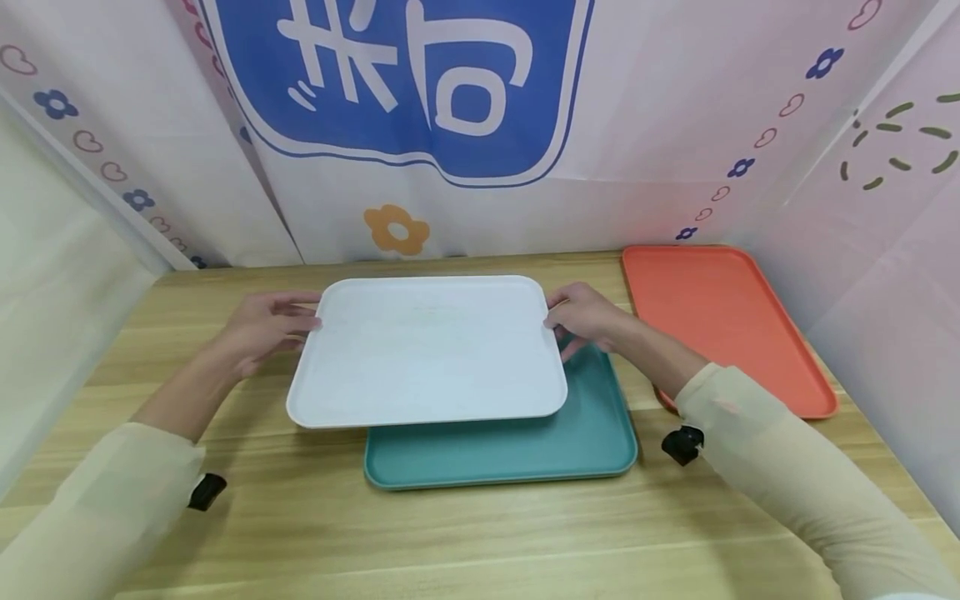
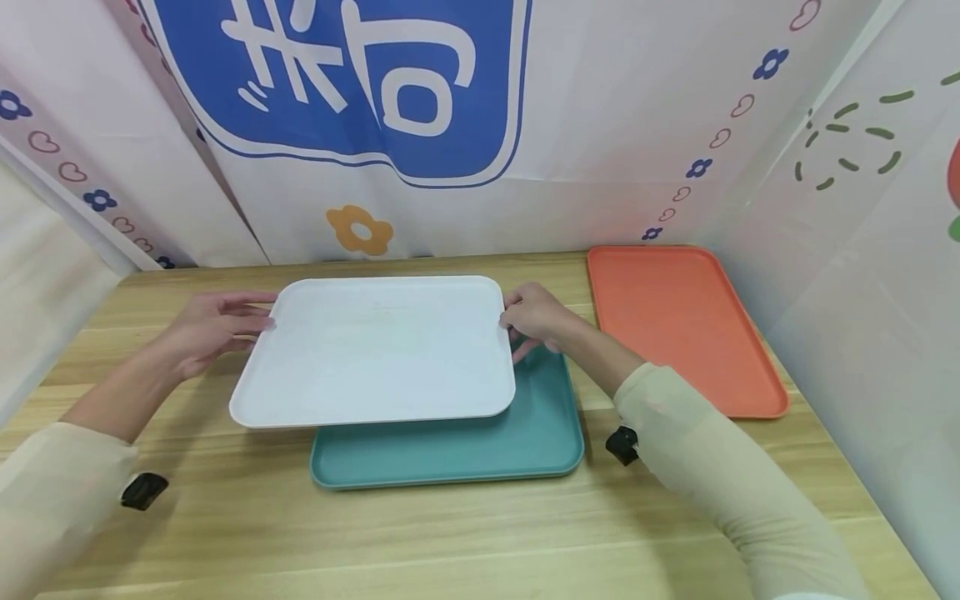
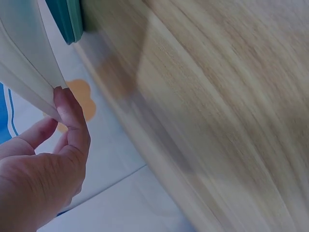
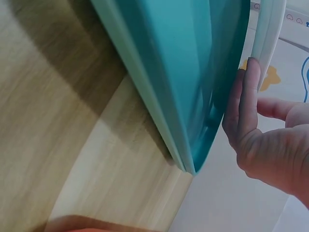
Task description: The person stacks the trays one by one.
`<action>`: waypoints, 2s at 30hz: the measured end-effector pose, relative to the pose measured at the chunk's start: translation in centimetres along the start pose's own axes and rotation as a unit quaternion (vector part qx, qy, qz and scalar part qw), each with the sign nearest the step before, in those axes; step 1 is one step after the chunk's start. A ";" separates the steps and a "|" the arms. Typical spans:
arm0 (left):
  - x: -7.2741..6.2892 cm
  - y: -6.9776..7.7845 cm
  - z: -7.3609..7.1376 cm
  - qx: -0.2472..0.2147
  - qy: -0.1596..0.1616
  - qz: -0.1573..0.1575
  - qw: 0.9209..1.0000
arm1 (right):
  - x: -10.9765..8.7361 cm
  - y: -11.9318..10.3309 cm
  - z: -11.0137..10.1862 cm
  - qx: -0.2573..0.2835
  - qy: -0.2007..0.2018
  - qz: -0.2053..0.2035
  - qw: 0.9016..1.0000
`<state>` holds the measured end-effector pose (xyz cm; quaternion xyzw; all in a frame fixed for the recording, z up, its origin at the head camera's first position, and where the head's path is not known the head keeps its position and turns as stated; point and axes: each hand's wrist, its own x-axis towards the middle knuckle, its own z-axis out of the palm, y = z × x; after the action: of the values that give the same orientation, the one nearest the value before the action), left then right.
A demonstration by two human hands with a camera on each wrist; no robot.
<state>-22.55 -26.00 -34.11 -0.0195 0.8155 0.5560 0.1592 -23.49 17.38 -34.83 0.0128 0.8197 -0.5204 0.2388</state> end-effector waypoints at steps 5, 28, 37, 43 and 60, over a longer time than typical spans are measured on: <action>0.0 -0.1 0.2 0.001 0.001 0.008 1.000 | -0.1 0.2 -0.1 -0.001 0.013 0.001 1.000; 0.1 0.3 2.2 0.022 0.002 0.015 1.000 | -1.0 1.2 -1.5 -0.007 0.026 0.011 1.000; 0.0 0.5 2.8 0.019 0.001 0.015 1.000 | -1.0 1.5 -1.9 -0.008 0.020 0.021 1.000; 0.1 0.4 3.4 0.012 -0.008 0.015 1.000 | -1.1 1.9 -2.4 -0.011 0.020 0.029 0.999; 0.4 0.5 4.9 0.006 -0.026 0.010 1.000 | -1.8 2.7 -3.7 -0.012 0.013 0.033 0.999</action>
<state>-21.86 -21.31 -35.41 0.0041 0.8147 0.5529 0.1748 -22.54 22.18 -35.09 0.0438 0.8281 -0.5019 0.2459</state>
